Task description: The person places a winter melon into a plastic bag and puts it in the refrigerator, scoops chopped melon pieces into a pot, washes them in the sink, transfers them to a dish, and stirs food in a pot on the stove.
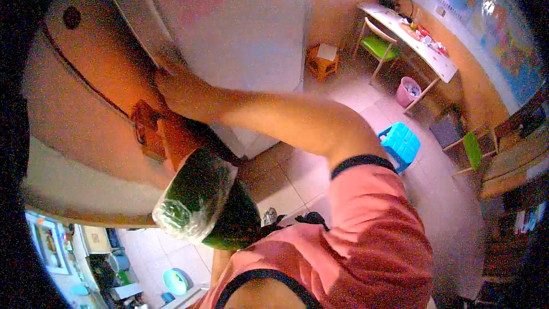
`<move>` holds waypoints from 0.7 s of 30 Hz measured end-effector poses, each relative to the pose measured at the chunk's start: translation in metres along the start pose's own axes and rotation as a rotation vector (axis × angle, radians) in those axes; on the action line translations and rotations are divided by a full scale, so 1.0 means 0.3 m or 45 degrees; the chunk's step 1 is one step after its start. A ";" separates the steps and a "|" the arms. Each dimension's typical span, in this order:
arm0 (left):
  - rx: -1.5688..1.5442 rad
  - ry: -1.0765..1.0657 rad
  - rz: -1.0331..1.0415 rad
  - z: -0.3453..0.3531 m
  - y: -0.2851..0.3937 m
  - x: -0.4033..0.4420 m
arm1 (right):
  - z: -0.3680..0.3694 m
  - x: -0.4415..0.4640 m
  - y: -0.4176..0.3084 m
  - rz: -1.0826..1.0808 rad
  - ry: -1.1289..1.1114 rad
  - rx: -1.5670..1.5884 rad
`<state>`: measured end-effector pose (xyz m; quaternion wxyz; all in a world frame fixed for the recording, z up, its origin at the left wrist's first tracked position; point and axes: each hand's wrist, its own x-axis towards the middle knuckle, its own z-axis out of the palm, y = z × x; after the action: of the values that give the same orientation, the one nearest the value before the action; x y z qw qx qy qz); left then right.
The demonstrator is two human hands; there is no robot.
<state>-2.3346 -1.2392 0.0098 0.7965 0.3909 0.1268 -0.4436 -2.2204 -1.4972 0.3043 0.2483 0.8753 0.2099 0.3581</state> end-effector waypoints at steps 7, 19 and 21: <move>0.018 -0.029 0.063 0.133 -0.098 -0.016 | -0.420 -0.638 0.016 0.227 0.138 0.229; 0.025 -0.174 0.061 0.387 -0.175 0.110 | -0.530 -1.354 0.150 1.763 0.644 0.751; 0.008 -0.191 0.039 0.396 -0.159 0.161 | -0.497 -1.366 0.200 1.746 0.653 0.687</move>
<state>-2.3626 -1.3702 0.0377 0.8092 0.3608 0.0593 -0.4598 -2.5866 -1.7256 0.2177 -0.3063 0.7295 -0.2472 0.5594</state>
